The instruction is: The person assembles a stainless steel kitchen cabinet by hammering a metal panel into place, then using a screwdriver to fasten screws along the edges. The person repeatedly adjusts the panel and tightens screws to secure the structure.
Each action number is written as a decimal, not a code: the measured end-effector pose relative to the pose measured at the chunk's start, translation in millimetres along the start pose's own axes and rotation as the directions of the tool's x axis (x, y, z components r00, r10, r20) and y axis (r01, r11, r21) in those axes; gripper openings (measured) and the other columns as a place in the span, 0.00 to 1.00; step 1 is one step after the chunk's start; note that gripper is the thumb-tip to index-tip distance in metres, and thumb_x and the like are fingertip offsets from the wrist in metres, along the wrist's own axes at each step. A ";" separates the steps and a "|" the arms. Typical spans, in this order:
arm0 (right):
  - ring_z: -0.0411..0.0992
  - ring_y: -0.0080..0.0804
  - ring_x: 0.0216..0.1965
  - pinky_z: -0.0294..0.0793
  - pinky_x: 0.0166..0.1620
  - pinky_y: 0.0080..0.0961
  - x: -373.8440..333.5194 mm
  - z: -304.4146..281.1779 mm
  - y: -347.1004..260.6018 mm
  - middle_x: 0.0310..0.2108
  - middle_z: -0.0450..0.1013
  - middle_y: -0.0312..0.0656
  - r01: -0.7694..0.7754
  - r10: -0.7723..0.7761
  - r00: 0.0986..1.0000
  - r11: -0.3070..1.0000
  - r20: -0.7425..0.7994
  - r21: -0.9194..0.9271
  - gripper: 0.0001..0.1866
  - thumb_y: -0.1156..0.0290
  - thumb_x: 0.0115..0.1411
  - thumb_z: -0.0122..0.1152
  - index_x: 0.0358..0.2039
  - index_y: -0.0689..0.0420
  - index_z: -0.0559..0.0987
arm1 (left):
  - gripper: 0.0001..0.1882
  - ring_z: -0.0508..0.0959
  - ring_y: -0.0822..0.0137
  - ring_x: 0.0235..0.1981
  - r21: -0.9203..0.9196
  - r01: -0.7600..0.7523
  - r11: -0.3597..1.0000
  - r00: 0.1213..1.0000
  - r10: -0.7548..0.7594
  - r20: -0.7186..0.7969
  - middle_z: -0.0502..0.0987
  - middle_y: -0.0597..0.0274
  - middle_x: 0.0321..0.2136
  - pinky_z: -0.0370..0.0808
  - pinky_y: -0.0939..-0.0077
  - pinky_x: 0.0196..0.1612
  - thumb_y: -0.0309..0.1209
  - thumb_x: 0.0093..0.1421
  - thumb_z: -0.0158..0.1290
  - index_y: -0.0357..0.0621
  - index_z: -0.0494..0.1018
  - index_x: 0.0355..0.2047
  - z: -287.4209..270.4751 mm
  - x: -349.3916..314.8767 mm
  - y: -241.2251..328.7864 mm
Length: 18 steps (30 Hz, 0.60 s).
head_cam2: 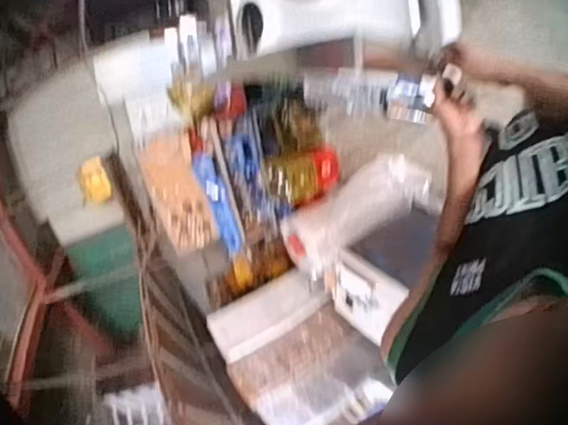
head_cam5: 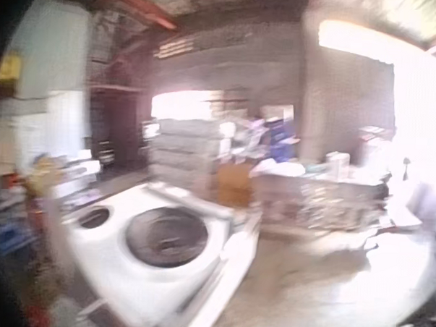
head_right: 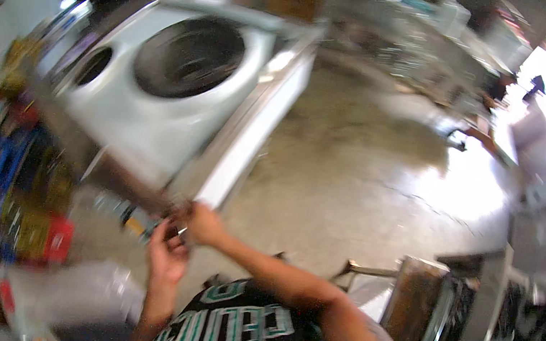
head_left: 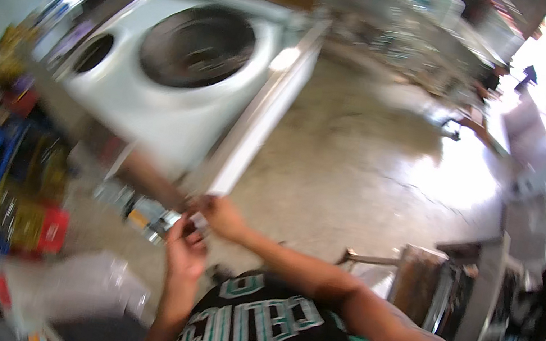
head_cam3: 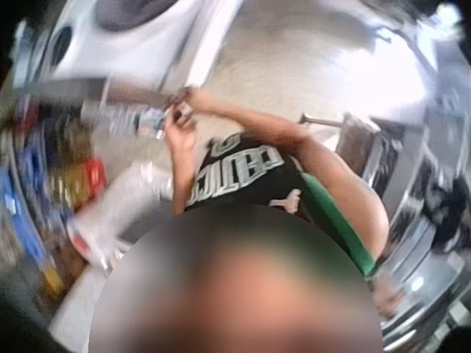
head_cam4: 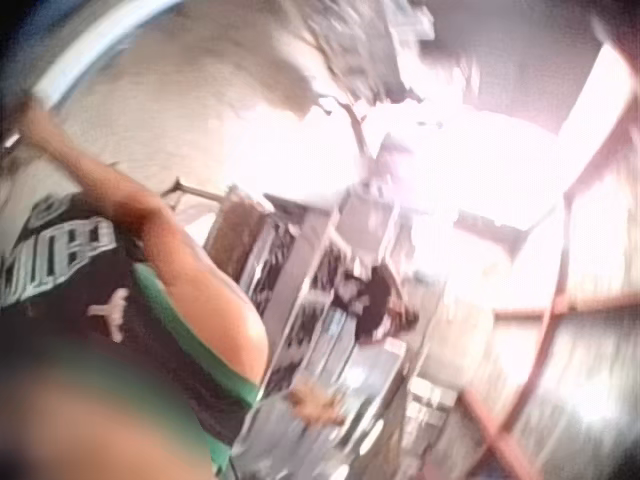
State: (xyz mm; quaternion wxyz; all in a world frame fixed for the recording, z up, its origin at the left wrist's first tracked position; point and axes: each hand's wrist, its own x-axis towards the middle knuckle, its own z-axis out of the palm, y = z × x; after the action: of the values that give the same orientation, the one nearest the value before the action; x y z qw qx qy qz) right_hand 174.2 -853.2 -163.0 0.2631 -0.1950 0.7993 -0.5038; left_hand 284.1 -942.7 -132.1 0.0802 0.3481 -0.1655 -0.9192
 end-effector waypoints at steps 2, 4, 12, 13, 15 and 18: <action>0.80 0.53 0.37 0.77 0.41 0.45 -4.6 -7.5 -2.6 0.33 0.79 0.58 0.049 -0.048 0.999 0.992 -0.009 0.115 0.20 0.57 0.65 0.60 0.39 0.64 0.82 | 0.08 0.64 0.86 0.17 0.200 -0.066 0.978 0.998 0.063 0.019 0.74 0.80 0.25 0.60 0.89 0.16 0.41 0.69 0.54 0.54 0.75 0.39 4.3 -1.4 -4.0; 0.79 0.55 0.34 0.77 0.39 0.44 -8.6 -16.0 -10.2 0.29 0.78 0.59 0.137 -0.127 0.988 0.983 -0.085 0.121 0.18 0.59 0.61 0.64 0.35 0.65 0.81 | 0.09 0.66 0.86 0.18 0.165 -0.020 0.986 1.000 0.022 -0.012 0.74 0.80 0.24 0.62 0.90 0.15 0.43 0.69 0.54 0.55 0.75 0.38 7.1 0.0 -4.9; 0.77 0.50 0.29 0.76 0.37 0.41 -8.7 -16.5 -23.8 0.25 0.77 0.55 0.137 -0.120 0.989 0.968 -0.089 0.210 0.14 0.65 0.48 0.67 0.30 0.64 0.80 | 0.11 0.72 0.86 0.18 0.161 -0.012 0.987 0.999 0.019 -0.041 0.79 0.78 0.28 0.66 0.90 0.15 0.43 0.70 0.54 0.52 0.77 0.37 -15.6 12.3 6.3; 0.78 0.50 0.30 0.76 0.37 0.41 -8.9 -16.3 -22.2 0.26 0.78 0.55 0.125 -0.112 0.991 0.965 -0.071 0.230 0.14 0.64 0.50 0.67 0.30 0.64 0.80 | 0.10 0.72 0.86 0.18 0.164 -0.029 0.986 1.000 0.028 0.007 0.79 0.78 0.28 0.66 0.89 0.15 0.43 0.71 0.53 0.52 0.76 0.38 -16.3 12.3 6.3; 0.78 0.49 0.32 0.76 0.39 0.41 -8.1 -17.0 -20.4 0.27 0.78 0.55 0.123 -0.116 0.992 0.950 -0.040 0.287 0.15 0.63 0.52 0.65 0.31 0.64 0.81 | 0.10 0.72 0.85 0.18 0.111 -0.048 0.993 0.998 0.044 0.036 0.79 0.78 0.29 0.67 0.89 0.15 0.42 0.72 0.51 0.52 0.76 0.39 -15.2 10.4 4.7; 0.79 0.50 0.35 0.76 0.41 0.42 -6.4 -18.0 -21.3 0.30 0.79 0.57 0.086 -0.075 0.996 0.947 -0.050 0.309 0.16 0.61 0.58 0.62 0.34 0.65 0.82 | 0.10 0.73 0.85 0.19 0.103 -0.064 0.993 0.997 0.060 0.044 0.79 0.78 0.30 0.67 0.89 0.16 0.41 0.73 0.49 0.53 0.76 0.42 -12.9 8.2 2.7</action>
State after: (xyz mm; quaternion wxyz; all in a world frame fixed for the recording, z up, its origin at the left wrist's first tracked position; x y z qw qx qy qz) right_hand 169.1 -845.8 -135.9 0.2548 -0.1742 0.7060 -0.6374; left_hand 286.7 -950.6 -145.2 0.0872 0.3277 -0.2256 -0.9133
